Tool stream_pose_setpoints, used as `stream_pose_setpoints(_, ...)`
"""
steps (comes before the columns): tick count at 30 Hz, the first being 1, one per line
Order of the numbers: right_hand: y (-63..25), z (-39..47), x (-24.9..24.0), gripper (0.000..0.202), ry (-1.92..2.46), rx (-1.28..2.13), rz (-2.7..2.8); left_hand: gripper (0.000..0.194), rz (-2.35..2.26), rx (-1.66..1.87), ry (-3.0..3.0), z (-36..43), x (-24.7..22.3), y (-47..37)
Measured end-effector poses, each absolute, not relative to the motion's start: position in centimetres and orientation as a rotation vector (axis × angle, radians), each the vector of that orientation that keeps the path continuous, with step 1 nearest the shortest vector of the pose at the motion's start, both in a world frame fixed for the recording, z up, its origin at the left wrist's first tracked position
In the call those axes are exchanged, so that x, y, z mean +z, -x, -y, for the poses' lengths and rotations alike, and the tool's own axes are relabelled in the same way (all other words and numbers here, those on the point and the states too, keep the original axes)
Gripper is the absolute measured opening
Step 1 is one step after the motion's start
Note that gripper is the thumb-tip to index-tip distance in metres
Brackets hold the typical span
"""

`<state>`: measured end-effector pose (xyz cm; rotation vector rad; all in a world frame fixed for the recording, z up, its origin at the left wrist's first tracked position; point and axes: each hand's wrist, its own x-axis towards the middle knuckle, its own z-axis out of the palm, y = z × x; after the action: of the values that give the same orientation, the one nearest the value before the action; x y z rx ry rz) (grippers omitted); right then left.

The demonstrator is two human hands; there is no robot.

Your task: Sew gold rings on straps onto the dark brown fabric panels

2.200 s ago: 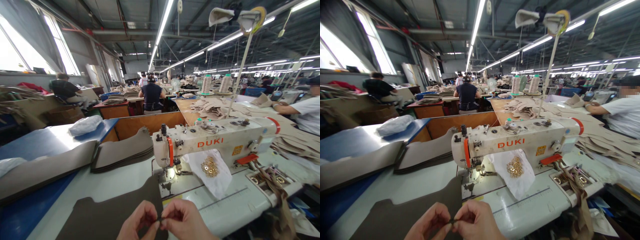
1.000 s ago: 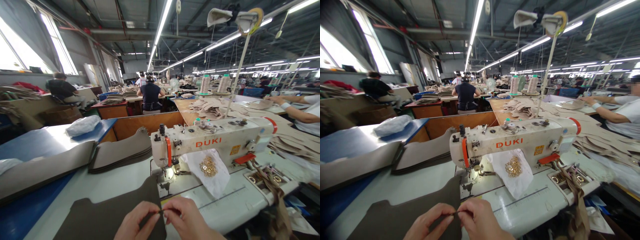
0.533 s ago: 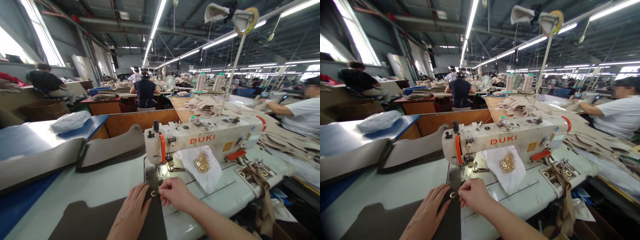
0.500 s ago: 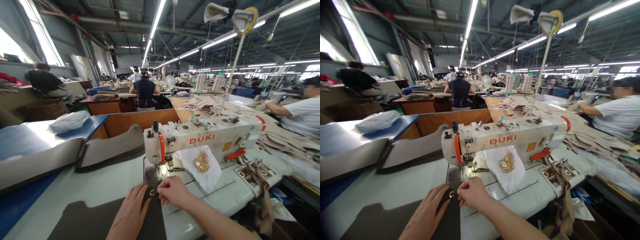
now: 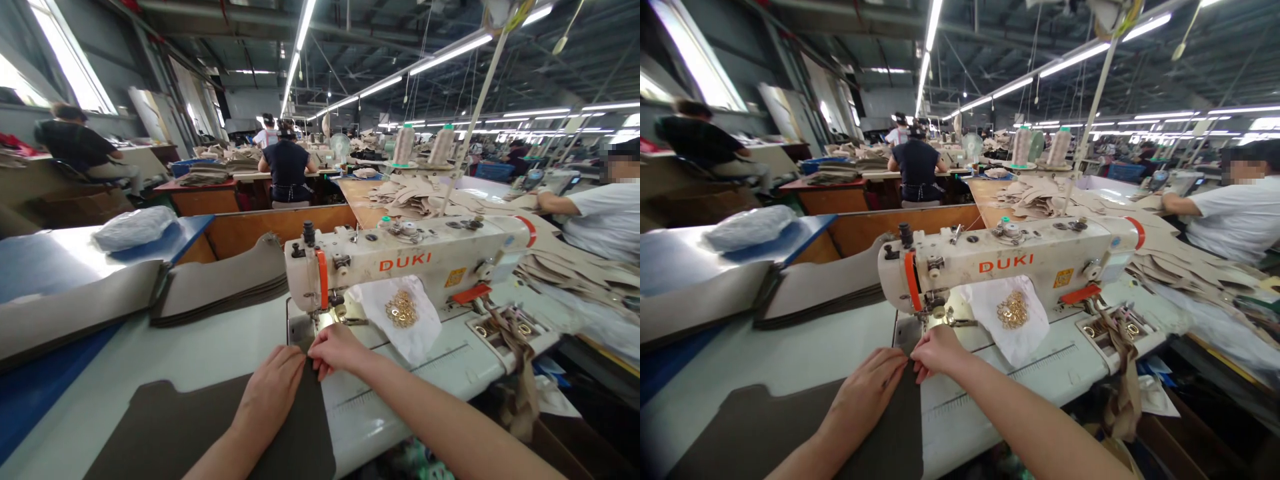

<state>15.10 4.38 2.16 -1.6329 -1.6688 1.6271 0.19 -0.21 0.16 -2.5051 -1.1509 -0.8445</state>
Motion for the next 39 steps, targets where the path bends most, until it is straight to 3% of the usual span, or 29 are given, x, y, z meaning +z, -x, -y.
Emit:
stream_pose_setpoints(8,-15.4,-4.5,2.3,0.014,1.629,1.345,1.952,0.028,1.193,-0.81,2.562,-0.4,-0.3,-0.6)
stream_pose_setpoints(22,-18.7,-1.2,0.0,0.014,1.064,0.08,2.533,0.027,1.157,-0.85,2.62,-0.6,0.0,-0.4)
stream_pose_setpoints(31,-19.0,-1.6,-0.2,0.011,1.009,0.034,2.58,0.031,1.138,-0.691,2.635,-0.8,0.2,-0.4)
stream_pose_setpoints(39,-22.7,1.0,2.0,0.018,0.645,-0.067,2.89,0.034,1.04,-0.659,2.577,-0.6,-0.1,-0.5)
